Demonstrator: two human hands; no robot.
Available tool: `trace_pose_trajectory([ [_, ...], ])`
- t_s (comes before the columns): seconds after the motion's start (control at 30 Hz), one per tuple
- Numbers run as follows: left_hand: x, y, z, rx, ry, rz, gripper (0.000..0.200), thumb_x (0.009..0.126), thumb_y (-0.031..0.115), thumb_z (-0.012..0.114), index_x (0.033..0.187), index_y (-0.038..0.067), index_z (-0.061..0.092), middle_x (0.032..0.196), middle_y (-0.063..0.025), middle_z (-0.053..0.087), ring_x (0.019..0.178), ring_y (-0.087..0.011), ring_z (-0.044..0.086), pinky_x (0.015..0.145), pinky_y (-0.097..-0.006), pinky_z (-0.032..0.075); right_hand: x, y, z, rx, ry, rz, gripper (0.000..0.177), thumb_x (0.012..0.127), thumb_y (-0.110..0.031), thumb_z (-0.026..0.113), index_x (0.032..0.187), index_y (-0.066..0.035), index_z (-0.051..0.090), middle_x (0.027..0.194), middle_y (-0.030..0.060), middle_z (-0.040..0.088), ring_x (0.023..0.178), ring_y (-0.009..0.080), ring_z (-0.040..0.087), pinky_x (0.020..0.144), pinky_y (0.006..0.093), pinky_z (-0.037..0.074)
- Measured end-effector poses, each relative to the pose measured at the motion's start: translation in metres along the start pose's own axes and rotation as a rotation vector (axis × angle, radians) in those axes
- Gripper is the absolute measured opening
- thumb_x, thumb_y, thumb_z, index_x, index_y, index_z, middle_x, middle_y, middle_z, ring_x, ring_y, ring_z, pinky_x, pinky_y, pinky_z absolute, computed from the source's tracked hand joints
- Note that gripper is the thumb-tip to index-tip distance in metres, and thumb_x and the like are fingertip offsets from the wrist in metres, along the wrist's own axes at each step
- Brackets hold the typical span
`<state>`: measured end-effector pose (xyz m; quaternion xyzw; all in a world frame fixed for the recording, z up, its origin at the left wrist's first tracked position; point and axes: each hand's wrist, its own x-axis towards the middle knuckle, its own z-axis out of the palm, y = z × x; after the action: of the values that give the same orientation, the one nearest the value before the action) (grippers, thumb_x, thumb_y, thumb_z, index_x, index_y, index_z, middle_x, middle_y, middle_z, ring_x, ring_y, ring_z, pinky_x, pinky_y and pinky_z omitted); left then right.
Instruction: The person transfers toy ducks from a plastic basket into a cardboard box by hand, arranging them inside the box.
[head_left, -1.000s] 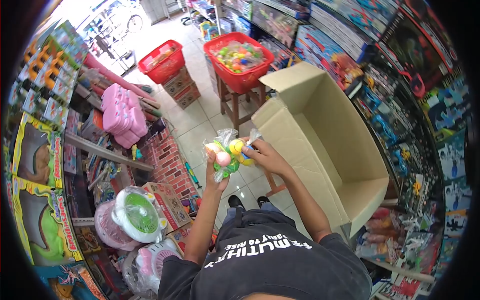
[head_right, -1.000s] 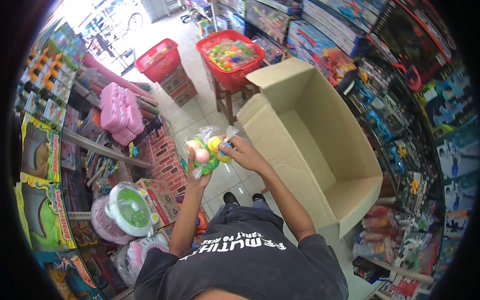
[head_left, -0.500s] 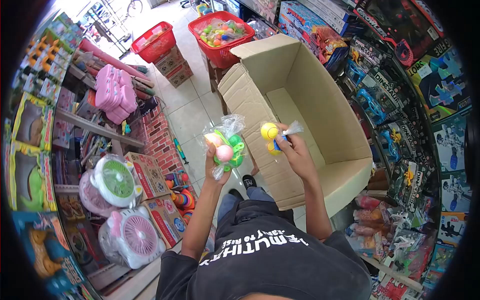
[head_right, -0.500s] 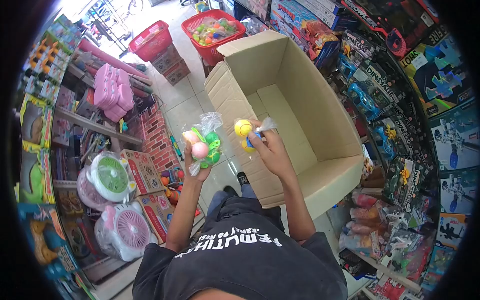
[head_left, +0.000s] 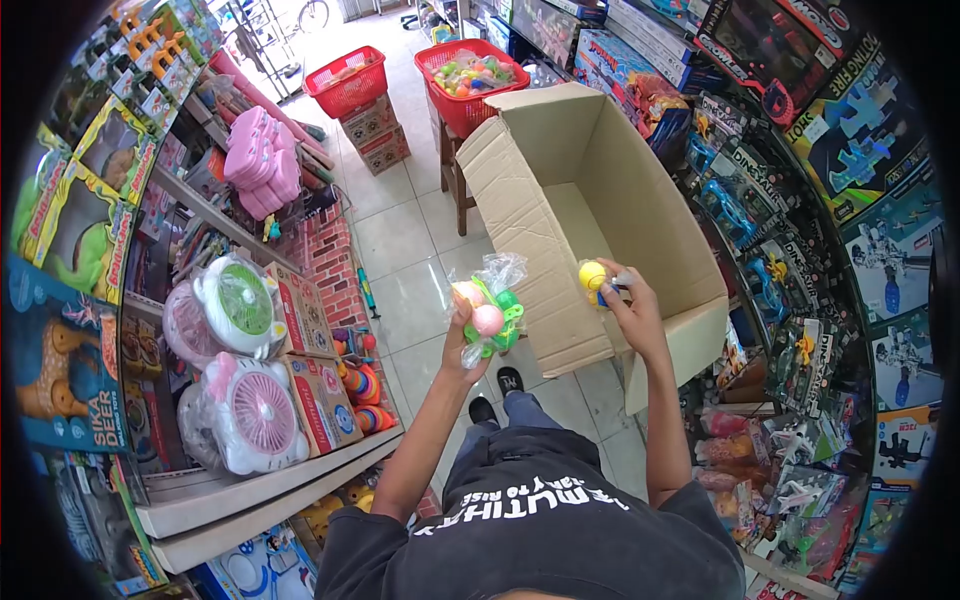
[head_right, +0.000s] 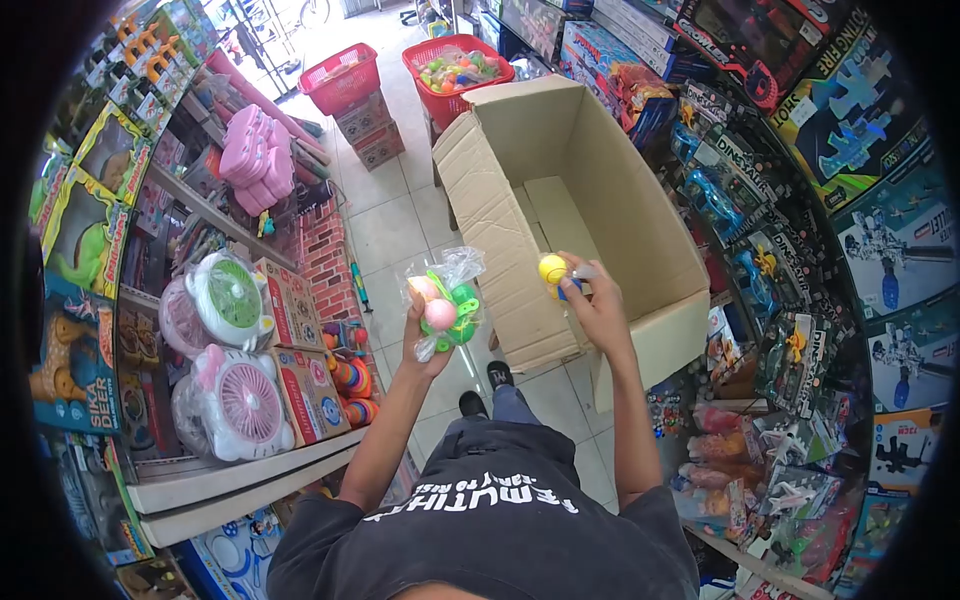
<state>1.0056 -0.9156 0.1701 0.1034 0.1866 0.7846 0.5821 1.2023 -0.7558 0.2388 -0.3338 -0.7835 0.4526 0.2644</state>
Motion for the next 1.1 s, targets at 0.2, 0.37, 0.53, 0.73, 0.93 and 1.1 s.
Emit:
trace_pose_trajectory([
  [0.2, 0.005, -0.025, 0.028, 0.096, 0.025, 0.053, 0.069, 0.078, 0.054, 0.058, 0.126, 0.01, 0.035, 0.112, -0.0109, 0.054, 0.101, -0.024, 0.057, 0.084, -0.0391, 0.05, 0.04, 0.067, -0.041, -0.313, -0.177, -0.144, 0.031, 0.079, -0.017, 0.061, 0.106, -0.003, 0.055, 0.089, 0.0121, 0.059, 0.079, 0.025, 0.059, 0.067, 0.0354, 0.046],
  [0.37, 0.031, -0.053, 0.047, 0.101, 0.044, 0.093, 0.07, 0.078, 0.054, 0.059, 0.126, 0.01, 0.034, 0.113, -0.0108, 0.053, 0.102, -0.0241, 0.057, 0.085, -0.0386, 0.05, 0.099, 0.12, -0.037, -0.487, -0.681, -0.04, 0.032, 0.075, -0.017, 0.065, 0.101, -0.003, 0.052, 0.086, 0.0136, 0.063, 0.076, 0.0253, 0.062, 0.067, 0.0337, 0.049],
  [0.53, 0.064, -0.086, 0.057, 0.028, 0.097, 0.186, 0.058, 0.079, 0.045, 0.062, 0.122, 0.012, 0.04, 0.113, -0.0108, 0.054, 0.101, -0.0266, 0.056, 0.085, -0.0419, 0.049, 0.139, 0.155, -0.005, -0.858, -1.244, 0.041, 0.044, 0.069, -0.025, 0.069, 0.104, -0.004, 0.052, 0.088, 0.0144, 0.063, 0.077, 0.0269, 0.063, 0.064, 0.035, 0.05],
  [0.73, 0.064, -0.096, 0.054, 0.039, 0.225, 0.294, 0.054, 0.08, 0.042, 0.062, 0.12, 0.012, 0.043, 0.113, -0.0098, 0.053, 0.1, -0.0255, 0.056, 0.084, -0.041, 0.049, 0.136, 0.222, 0.045, -1.012, -1.678, 0.049, 0.049, 0.066, -0.027, 0.073, 0.105, -0.002, 0.057, 0.088, 0.0136, 0.065, 0.075, 0.0264, 0.064, 0.06, 0.0364, 0.052],
  [0.93, 0.058, -0.107, 0.064, 0.06, 0.381, 0.446, 0.049, 0.081, 0.038, 0.061, 0.119, 0.012, 0.043, 0.11, -0.0069, 0.054, 0.099, -0.0228, 0.056, 0.083, -0.0399, 0.049, 0.115, 0.262, 0.082, -1.022, -1.629, -0.287, 0.044, 0.067, -0.025, 0.073, 0.103, -0.004, 0.059, 0.091, 0.0114, 0.065, 0.08, 0.0263, 0.065, 0.062, 0.0371, 0.053],
  [1.1, 0.059, -0.112, 0.064, 0.053, 0.438, 0.43, 0.055, 0.082, 0.036, 0.061, 0.123, 0.007, 0.039, 0.109, -0.0072, 0.053, 0.098, -0.0193, 0.056, 0.083, -0.0346, 0.049, 0.1, 0.303, 0.103, -0.577, -1.726, -0.327, 0.038, 0.07, -0.021, 0.068, 0.105, -0.009, 0.058, 0.097, 0.0093, 0.063, 0.087, 0.0221, 0.061, 0.068, 0.035, 0.052],
])
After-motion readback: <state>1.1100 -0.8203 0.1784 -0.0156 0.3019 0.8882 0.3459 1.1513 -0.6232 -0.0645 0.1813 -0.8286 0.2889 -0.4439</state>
